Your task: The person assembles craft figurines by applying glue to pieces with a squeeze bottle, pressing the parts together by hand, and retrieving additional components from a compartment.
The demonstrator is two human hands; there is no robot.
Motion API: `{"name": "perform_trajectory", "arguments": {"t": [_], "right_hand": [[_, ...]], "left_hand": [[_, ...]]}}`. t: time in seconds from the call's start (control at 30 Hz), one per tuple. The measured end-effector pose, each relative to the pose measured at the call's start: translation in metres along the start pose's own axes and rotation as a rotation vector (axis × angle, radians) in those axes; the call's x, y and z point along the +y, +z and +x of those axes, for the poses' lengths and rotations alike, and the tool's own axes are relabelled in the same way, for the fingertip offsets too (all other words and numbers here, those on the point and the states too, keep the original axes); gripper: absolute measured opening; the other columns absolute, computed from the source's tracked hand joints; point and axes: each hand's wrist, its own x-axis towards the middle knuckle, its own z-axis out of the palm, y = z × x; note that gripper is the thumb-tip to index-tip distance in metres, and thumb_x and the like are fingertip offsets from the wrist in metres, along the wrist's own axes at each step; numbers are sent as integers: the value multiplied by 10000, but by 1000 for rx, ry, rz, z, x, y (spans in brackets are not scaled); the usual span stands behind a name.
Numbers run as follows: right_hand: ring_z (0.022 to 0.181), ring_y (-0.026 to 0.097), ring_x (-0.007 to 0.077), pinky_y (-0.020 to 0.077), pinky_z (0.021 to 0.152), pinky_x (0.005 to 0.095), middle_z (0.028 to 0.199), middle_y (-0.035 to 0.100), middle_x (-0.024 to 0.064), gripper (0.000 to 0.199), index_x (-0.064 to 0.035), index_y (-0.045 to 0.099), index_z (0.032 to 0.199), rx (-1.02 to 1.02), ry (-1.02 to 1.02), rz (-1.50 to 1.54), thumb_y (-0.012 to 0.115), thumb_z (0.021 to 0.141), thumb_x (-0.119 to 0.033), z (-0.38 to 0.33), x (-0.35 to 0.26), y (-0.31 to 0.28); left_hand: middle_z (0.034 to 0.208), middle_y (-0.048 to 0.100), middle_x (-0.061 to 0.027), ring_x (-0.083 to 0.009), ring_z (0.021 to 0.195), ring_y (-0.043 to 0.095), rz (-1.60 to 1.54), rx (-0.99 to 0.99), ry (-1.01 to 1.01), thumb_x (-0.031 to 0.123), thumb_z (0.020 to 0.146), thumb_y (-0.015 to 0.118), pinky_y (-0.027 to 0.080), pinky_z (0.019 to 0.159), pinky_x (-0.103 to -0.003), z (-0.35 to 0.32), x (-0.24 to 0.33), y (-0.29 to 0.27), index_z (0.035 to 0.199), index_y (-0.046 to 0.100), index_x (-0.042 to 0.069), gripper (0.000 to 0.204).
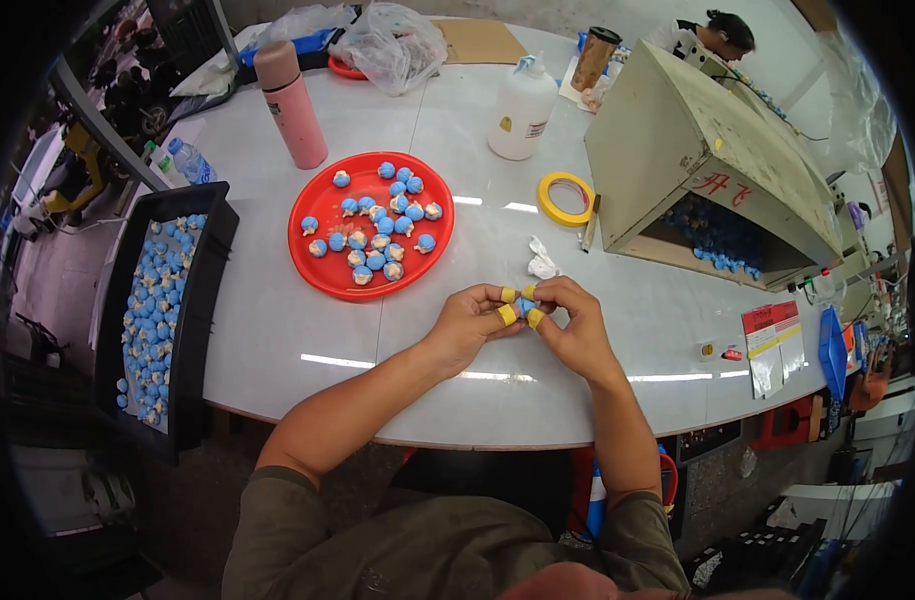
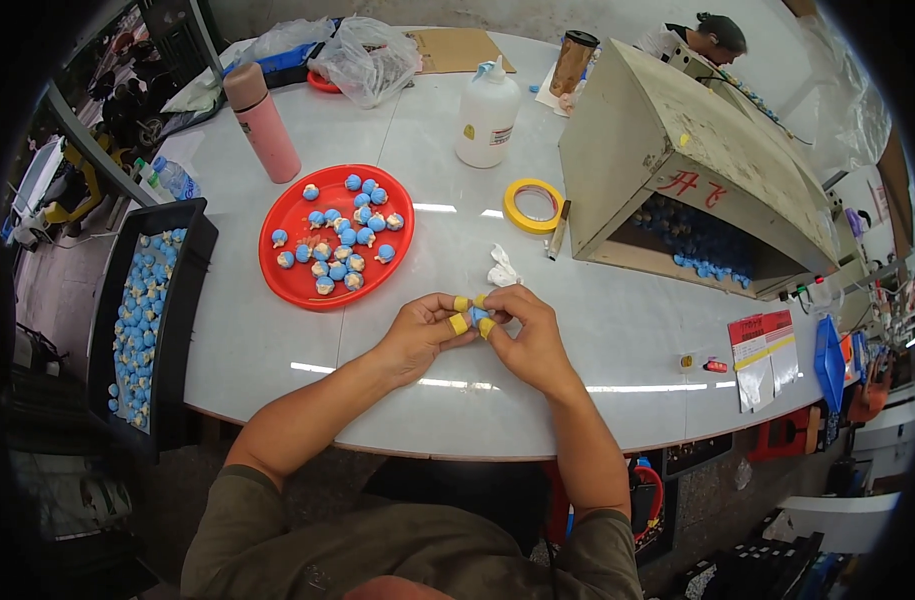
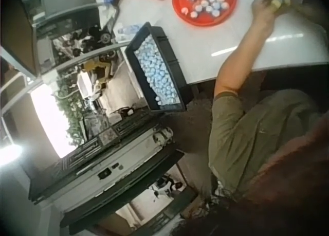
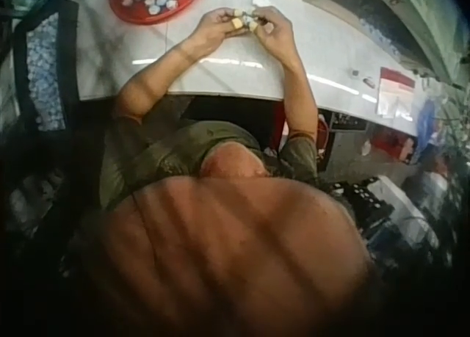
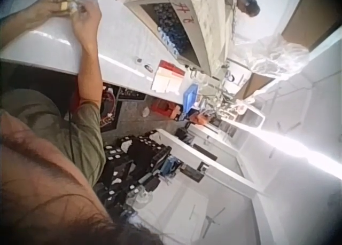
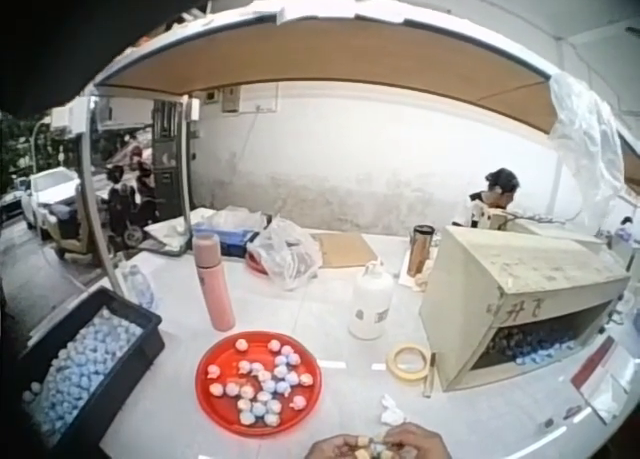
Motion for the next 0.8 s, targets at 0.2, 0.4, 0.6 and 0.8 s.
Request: {"name": "perform_trajectory", "arguments": {"t": [0.2, 0.4, 0.6, 0.8], "right_hand": [[793, 580, 168, 480, 712, 259, 945, 599, 97, 235, 43, 627, 959, -9, -16, -7, 604, 731, 95, -1, -1, 1], [801, 576, 159, 476, 704, 254, 957, 592, 94, 237, 39, 631, 958, -23, -16, 35, 614, 728, 97, 0, 4, 1], [760, 541, 90, 442, 654, 218, 906, 591, 34, 174, 12, 629, 987, -35, 176, 195, 653, 836, -72, -1, 13, 8], [650, 495, 33, 416, 599, 186, 715, 562, -19, 200, 19, 614, 900, 20, 431, 314, 678, 852, -164, -3, 13, 16]], "left_hand": [[1055, 592, -111, -175, 952, 617, 49, 7, 37, 29, 875, 619, 537, 844, -263, 1, -3, 0, 1083, 540, -28, 230], [1040, 601, -92, -158, 938, 619, 41, -9, -19, 77, 894, 611, 541, 817, -258, 0, 1, -1, 1066, 562, -16, 203], [1023, 623, -75, -158, 958, 621, 44, 2, -118, 219, 922, 592, 518, 800, -265, -1, 9, 0, 1085, 554, 38, 247], [1023, 620, -94, -185, 925, 640, 34, 39, -216, 267, 947, 547, 517, 787, -276, -4, 12, 3, 1080, 529, 30, 272]]}}
